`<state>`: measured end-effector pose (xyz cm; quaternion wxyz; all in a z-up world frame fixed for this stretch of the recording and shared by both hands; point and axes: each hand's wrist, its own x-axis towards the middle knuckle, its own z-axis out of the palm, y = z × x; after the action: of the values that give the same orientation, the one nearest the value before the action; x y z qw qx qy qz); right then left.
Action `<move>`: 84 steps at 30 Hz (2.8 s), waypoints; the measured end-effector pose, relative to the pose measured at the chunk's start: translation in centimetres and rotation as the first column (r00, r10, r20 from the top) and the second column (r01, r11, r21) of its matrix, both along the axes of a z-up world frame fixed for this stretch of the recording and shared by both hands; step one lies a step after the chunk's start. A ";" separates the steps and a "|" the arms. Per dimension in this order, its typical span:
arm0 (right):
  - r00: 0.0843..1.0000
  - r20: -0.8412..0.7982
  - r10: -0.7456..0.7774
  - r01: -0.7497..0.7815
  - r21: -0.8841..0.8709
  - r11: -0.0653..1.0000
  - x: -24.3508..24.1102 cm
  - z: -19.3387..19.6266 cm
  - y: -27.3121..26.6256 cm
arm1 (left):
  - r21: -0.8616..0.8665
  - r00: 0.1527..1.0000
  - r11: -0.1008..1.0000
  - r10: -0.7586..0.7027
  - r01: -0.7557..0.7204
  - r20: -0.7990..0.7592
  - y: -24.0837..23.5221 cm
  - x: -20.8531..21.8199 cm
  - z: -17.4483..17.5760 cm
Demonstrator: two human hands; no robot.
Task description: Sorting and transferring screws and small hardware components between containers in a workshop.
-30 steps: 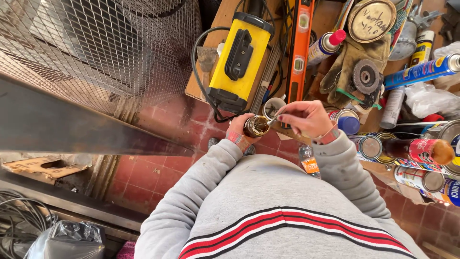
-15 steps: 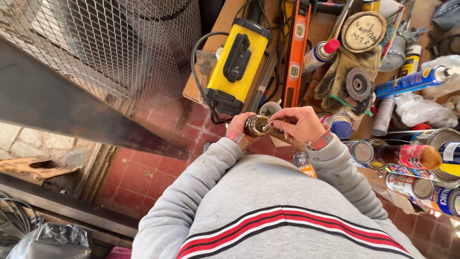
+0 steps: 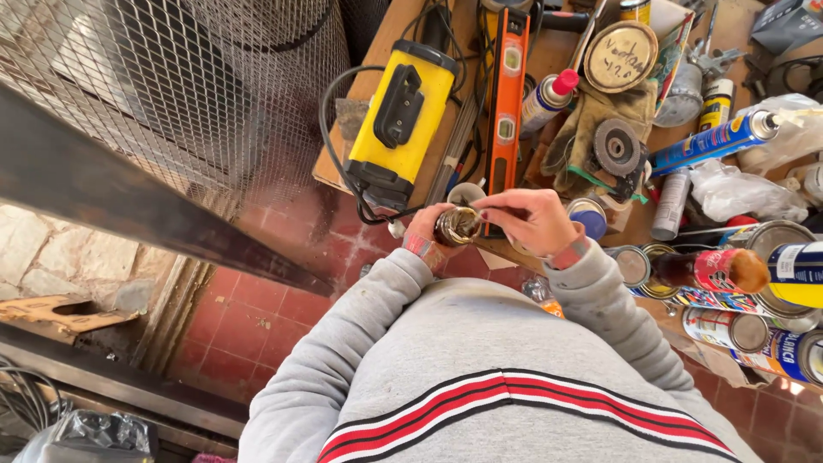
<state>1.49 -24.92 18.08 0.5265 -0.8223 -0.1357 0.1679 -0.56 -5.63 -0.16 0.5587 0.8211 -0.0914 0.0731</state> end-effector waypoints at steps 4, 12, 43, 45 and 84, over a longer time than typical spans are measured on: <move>0.872 0.451 0.192 -0.168 -0.094 0.981 -0.3 0.3 0.6 | -0.006 0.999 0.999 0.031 -0.031 -0.023 -1.2 -0.7 -0.2; 0.930 0.364 -0.043 0.101 -0.143 0.985 2.6 -4.6 -3.0 | -0.213 0.975 0.952 0.209 -0.221 -0.079 -1.4 -3.8 -0.2; 0.971 -0.022 0.239 -0.134 -0.875 0.465 9.9 -26.3 2.2 | 0.019 0.990 0.990 0.141 -0.141 -0.011 9.0 -4.7 -1.8; 0.978 -0.034 0.206 -0.129 -0.875 0.466 8.8 -24.4 2.7 | 0.016 0.991 0.992 0.129 -0.129 -0.021 9.3 -5.0 -2.3; 0.935 -0.330 0.131 -0.021 0.316 0.948 -1.6 -7.2 12.2 | -0.021 0.996 0.999 0.030 -0.032 -0.078 14.2 -4.6 -0.5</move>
<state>-0.13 -12.73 10.88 0.6567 -0.6817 -0.0972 0.3075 -5.14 8.52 -0.66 0.5697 0.8184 -0.0560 0.0507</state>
